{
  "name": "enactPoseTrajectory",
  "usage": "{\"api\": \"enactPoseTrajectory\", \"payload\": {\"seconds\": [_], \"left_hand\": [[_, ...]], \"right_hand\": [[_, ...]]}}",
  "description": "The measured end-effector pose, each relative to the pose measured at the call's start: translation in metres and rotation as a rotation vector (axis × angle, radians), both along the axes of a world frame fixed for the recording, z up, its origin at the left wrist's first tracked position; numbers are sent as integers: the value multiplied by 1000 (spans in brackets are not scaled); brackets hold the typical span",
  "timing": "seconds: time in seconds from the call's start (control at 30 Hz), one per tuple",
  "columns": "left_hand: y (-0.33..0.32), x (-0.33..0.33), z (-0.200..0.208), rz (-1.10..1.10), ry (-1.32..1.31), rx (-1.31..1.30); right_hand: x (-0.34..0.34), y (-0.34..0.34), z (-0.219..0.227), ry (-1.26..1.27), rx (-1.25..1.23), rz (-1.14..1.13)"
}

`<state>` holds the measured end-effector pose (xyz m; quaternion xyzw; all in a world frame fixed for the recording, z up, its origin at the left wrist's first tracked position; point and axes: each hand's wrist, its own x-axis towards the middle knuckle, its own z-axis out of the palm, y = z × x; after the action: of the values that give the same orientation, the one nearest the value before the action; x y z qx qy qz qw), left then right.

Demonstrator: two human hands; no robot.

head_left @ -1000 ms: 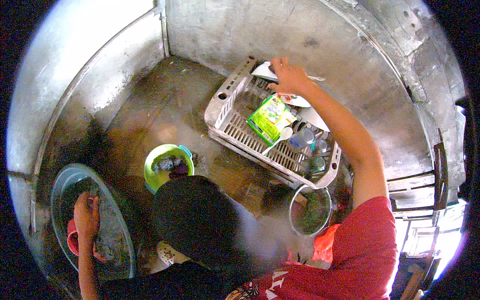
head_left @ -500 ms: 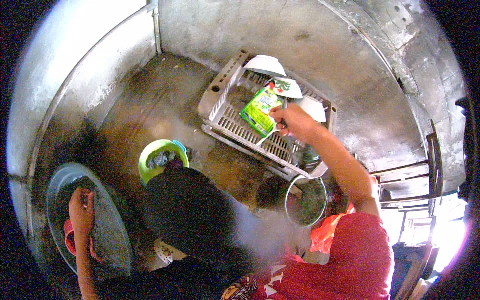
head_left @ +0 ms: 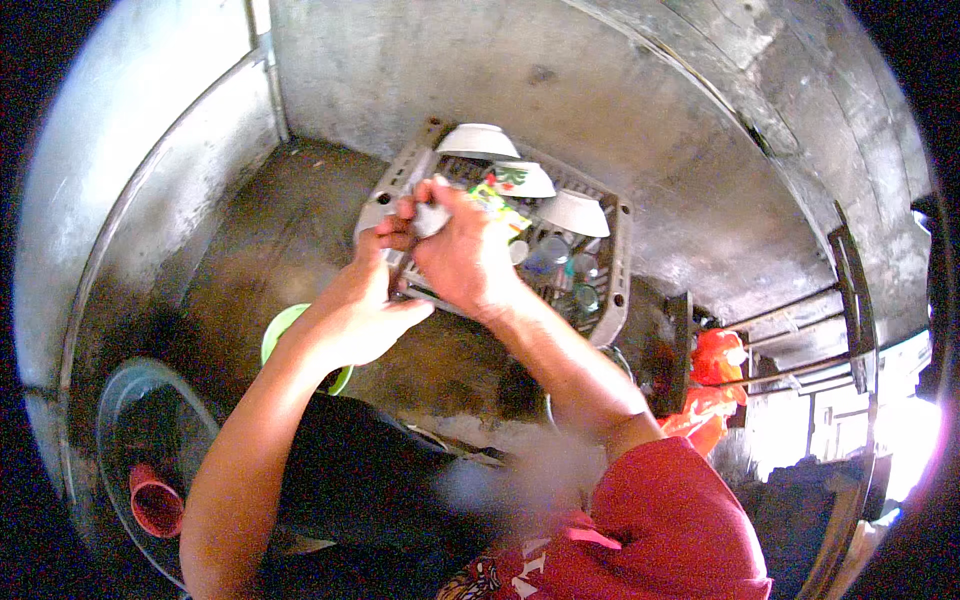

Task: The person washes two white bowls using a purple scrubber and rinses them with water from a pink cup. The cleaned bowls are placed on a dish rack.

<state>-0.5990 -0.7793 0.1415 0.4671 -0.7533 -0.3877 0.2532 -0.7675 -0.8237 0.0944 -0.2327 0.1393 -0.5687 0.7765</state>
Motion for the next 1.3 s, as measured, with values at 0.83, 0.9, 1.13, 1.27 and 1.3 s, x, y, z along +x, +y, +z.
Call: {"api": "enactPoseTrajectory", "payload": {"seconds": [0.83,0.9,1.13,1.27,1.3], "left_hand": [[-29,37,-39,338,409,706],[-25,43,-35,295,541,715],[-23,65,-33,347,720,681],[-17,95,-33,457,828,561],[-14,109,-32,468,867,517]], "right_hand": [[-174,17,-47,2436,-151,-341],[-169,19,-34,2473,-88,-301],[-142,27,29,2351,-218,-746],[-91,13,57,1340,-91,-590],[-67,8,60,1141,-21,-469]]}}
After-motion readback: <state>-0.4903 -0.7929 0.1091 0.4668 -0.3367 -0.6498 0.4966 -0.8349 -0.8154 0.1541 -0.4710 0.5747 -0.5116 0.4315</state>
